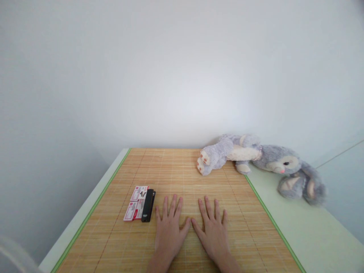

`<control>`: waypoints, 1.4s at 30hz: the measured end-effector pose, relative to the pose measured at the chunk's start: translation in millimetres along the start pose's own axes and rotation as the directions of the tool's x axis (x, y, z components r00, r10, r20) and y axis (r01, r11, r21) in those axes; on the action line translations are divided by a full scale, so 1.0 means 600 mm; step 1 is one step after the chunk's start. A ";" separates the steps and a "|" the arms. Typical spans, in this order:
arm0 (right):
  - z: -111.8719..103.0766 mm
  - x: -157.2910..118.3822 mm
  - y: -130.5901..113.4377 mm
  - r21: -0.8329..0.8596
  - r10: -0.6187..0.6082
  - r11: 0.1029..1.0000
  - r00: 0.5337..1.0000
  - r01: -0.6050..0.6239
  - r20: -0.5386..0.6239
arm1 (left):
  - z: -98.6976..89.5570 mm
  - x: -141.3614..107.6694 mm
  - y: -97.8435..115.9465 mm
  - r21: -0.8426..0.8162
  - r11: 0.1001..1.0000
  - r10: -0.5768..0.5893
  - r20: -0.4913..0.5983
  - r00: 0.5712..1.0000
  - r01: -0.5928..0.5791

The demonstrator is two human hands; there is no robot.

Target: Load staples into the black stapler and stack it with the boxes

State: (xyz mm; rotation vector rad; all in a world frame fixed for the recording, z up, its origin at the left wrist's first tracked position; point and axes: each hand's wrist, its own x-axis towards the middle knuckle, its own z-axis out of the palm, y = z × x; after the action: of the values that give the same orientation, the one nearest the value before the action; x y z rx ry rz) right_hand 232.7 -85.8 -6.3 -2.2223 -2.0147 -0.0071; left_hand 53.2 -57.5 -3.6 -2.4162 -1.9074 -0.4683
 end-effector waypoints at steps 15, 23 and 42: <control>-0.002 0.000 -0.002 -0.012 0.010 1.000 1.000 -0.010 0.020 | 0.000 0.001 -0.001 -0.012 1.000 -0.003 0.012 1.000 0.003; -0.007 -0.001 -0.002 -0.002 -0.009 1.000 1.000 0.009 0.026 | -0.001 0.000 0.002 -0.023 1.000 -0.015 0.014 1.000 0.016; -0.011 -0.001 -0.001 0.017 -0.040 0.999 0.998 0.039 0.046 | 0.003 0.000 0.002 0.003 1.000 -0.003 0.026 1.000 0.003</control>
State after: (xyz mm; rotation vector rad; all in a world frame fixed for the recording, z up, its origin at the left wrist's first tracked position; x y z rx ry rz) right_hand 232.8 -87.2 0.4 -2.1923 -2.0747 0.0568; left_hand 54.9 -57.6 -5.1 -2.4298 -1.9210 -0.4363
